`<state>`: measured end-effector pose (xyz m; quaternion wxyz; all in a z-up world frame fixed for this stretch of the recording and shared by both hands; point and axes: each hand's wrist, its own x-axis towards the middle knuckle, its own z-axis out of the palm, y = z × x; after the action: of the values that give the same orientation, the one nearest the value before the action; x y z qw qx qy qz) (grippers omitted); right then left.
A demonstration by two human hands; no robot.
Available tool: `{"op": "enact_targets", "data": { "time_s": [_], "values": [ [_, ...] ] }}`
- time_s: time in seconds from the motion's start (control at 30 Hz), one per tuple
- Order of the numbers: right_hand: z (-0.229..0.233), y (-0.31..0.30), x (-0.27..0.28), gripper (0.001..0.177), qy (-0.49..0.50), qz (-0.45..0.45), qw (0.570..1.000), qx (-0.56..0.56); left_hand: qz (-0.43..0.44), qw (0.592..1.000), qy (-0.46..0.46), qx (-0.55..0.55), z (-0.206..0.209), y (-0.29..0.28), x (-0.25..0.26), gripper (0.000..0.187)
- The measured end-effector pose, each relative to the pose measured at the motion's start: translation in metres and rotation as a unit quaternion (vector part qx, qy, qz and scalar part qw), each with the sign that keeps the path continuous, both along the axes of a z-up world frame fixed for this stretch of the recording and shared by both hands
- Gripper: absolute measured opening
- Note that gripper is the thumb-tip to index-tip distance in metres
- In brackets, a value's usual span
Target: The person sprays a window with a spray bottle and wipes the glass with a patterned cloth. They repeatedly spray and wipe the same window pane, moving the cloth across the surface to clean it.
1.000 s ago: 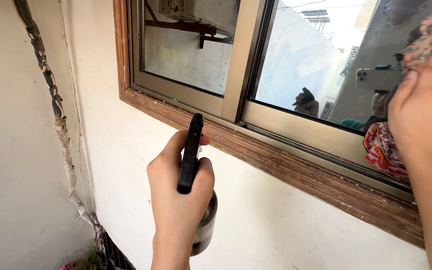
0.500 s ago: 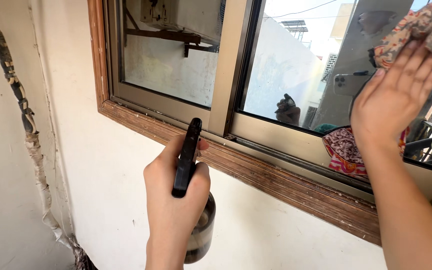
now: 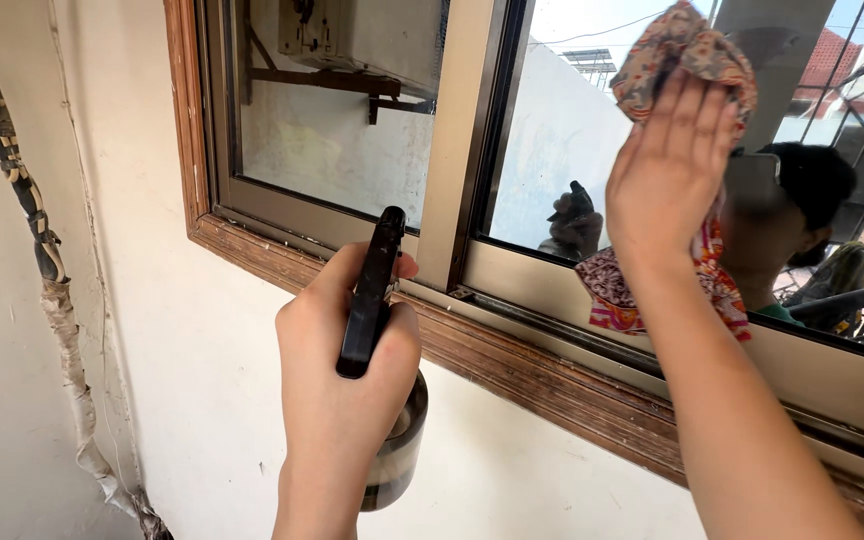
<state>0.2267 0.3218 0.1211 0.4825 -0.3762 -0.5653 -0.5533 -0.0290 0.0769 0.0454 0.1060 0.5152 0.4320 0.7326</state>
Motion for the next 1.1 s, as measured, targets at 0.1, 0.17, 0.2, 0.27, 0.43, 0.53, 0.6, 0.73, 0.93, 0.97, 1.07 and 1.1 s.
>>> {"op": "enact_targets", "data": {
  "time_s": [0.1, 0.17, 0.2, 0.27, 0.43, 0.53, 0.6, 0.73, 0.93, 0.97, 1.07, 1.1],
  "values": [
    [-0.002, 0.009, -0.020, 0.047, -0.017, 0.002, 1.000, 0.004, -0.003, 1.000, 0.004, 0.009, 0.001, 0.004, 0.001, 0.030],
    [-0.004, 0.013, -0.032, 0.046, -0.028, 0.008, 1.000, 0.007, -0.001, 1.000, 0.003, 0.005, 0.001, 0.005, 0.001, 0.030],
    [-0.004, 0.014, -0.037, 0.045, -0.034, 0.013, 0.999, 0.012, 0.000, 1.000, 0.001, 0.003, 0.001, 0.004, 0.002, 0.030],
    [-0.004, 0.019, -0.046, 0.044, -0.041, 0.013, 0.999, 0.019, -0.002, 1.000, -0.010, -0.018, 0.001, 0.004, 0.004, 0.034],
    [-0.007, 0.028, -0.068, 0.048, -0.047, 0.035, 0.998, 0.012, -0.008, 1.000, 0.012, 0.006, 0.003, 0.005, 0.008, 0.029],
    [-0.009, 0.031, -0.078, 0.049, -0.072, 0.024, 0.997, 0.001, -0.008, 1.000, 0.019, 0.020, 0.009, 0.006, 0.009, 0.028],
    [-0.011, 0.033, -0.082, 0.048, -0.094, 0.008, 0.996, 0.008, -0.006, 0.999, 0.028, 0.044, 0.010, 0.004, 0.009, 0.028],
    [-0.016, 0.031, -0.088, 0.045, -0.126, 0.031, 0.992, -0.008, 0.007, 0.999, 0.026, 0.027, 0.014, -0.007, 0.005, 0.029],
    [-0.020, 0.022, -0.084, 0.037, -0.171, 0.026, 0.985, -0.011, 0.027, 0.999, 0.020, 0.009, 0.017, -0.027, 0.001, 0.029],
    [-0.021, 0.021, -0.082, 0.036, -0.178, 0.014, 0.984, -0.006, 0.025, 1.000, 0.018, 0.004, 0.017, -0.030, 0.001, 0.029],
    [-0.023, 0.017, -0.071, 0.035, -0.191, -0.009, 0.981, 0.001, 0.023, 1.000, 0.012, -0.006, 0.018, -0.039, 0.000, 0.030],
    [-0.023, 0.015, -0.066, 0.035, -0.192, -0.011, 0.981, -0.003, 0.023, 1.000, 0.009, -0.007, 0.018, -0.041, 0.000, 0.030]
  ]
}}
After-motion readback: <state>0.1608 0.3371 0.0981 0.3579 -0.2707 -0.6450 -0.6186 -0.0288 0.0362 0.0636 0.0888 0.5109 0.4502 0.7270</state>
